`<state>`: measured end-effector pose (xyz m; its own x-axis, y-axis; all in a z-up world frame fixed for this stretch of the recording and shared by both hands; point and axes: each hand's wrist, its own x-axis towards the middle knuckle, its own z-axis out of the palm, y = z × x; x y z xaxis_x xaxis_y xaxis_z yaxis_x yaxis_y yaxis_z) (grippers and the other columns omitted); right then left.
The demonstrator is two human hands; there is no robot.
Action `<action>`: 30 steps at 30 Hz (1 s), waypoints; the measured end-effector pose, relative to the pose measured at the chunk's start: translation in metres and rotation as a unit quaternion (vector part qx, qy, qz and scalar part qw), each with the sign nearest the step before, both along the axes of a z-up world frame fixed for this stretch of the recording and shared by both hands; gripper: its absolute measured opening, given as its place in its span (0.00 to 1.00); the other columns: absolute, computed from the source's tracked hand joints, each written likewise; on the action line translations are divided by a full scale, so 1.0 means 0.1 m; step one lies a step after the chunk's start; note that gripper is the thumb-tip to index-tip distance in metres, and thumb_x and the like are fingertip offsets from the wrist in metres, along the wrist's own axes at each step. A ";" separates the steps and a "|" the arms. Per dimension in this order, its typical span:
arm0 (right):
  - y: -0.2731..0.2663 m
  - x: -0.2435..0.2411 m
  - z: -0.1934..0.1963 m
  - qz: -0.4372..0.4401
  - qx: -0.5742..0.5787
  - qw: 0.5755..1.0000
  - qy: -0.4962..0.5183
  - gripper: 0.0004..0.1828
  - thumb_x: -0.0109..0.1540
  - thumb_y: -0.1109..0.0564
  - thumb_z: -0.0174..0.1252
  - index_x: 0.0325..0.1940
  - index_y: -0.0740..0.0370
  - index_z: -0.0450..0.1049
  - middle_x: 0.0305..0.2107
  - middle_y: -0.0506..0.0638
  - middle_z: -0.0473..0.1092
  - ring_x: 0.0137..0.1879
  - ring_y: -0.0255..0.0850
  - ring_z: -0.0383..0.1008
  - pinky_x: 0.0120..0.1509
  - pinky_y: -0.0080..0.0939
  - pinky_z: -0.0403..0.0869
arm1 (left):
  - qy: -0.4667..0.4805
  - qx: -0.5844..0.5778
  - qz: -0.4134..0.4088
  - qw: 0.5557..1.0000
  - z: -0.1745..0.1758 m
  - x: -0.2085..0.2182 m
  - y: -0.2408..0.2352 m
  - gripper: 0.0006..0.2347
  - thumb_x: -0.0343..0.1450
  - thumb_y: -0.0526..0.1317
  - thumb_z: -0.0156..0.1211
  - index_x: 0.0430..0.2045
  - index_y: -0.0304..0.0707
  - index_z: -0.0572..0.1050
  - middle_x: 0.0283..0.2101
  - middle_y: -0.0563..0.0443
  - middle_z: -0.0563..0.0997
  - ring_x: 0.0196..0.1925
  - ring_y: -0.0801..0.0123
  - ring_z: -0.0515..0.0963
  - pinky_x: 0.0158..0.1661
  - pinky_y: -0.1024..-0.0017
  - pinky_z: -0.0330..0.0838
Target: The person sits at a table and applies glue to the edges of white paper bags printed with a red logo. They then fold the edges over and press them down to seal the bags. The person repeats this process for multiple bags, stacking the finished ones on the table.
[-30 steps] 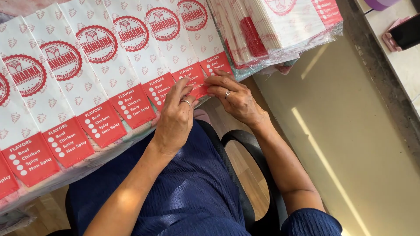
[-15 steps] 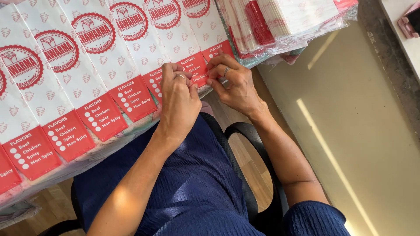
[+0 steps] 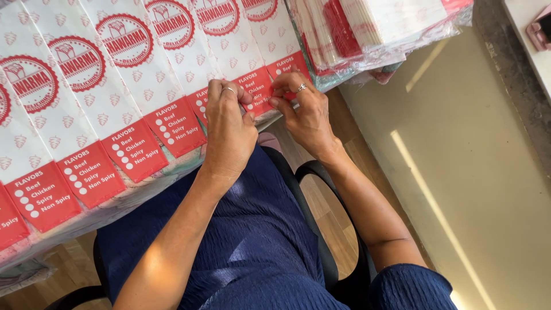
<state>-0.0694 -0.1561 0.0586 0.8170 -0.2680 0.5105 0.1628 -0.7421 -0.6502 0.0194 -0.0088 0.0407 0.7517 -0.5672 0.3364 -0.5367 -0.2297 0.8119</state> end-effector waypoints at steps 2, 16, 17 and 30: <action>-0.01 0.01 -0.02 -0.013 0.005 1.000 0.008 0.11 0.62 0.64 0.67 0.47 0.57 0.75 0.31 0.50 0.74 0.41 0.51 0.79 0.49 0.46 0.76 | 0.011 0.006 0.001 1.000 0.03 0.00 0.01 0.12 0.60 0.19 0.66 0.26 0.29 0.68 0.38 0.43 0.67 0.48 0.39 0.77 0.51 0.56 0.73; 0.03 -0.02 -0.04 -0.015 -0.056 0.998 -0.011 0.14 0.62 0.71 0.64 0.51 0.63 0.75 0.36 0.55 0.76 0.44 0.54 0.80 0.49 0.51 0.77 | -0.028 -0.037 0.003 0.999 0.02 -0.21 0.04 0.11 0.65 0.17 0.59 0.33 0.28 0.70 0.43 0.42 0.67 0.48 0.41 0.79 0.50 0.57 0.75; 0.02 -0.01 -0.04 -0.023 -0.086 0.996 -0.022 0.16 0.61 0.73 0.63 0.51 0.64 0.74 0.36 0.57 0.75 0.45 0.56 0.80 0.48 0.53 0.77 | -0.033 -0.091 -0.016 0.995 0.04 -0.24 0.07 0.11 0.67 0.17 0.56 0.36 0.28 0.70 0.44 0.42 0.67 0.49 0.38 0.78 0.51 0.56 0.75; 0.38 0.12 -0.09 0.150 -0.072 0.985 -0.055 0.05 0.64 0.65 0.64 0.44 0.67 0.80 0.46 0.59 0.77 0.54 0.58 0.80 0.60 0.54 0.77 | -0.226 0.022 0.030 0.973 -0.15 -0.14 0.81 0.08 0.71 0.30 0.67 0.42 0.26 0.78 0.55 0.35 0.74 0.62 0.46 0.76 0.68 0.51 0.62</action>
<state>-0.0575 -0.1182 0.0491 0.7857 0.0577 0.6160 0.4521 -0.7332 -0.5079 0.0056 0.0726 0.0257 0.5643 -0.5482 0.6173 -0.8216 -0.2999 0.4848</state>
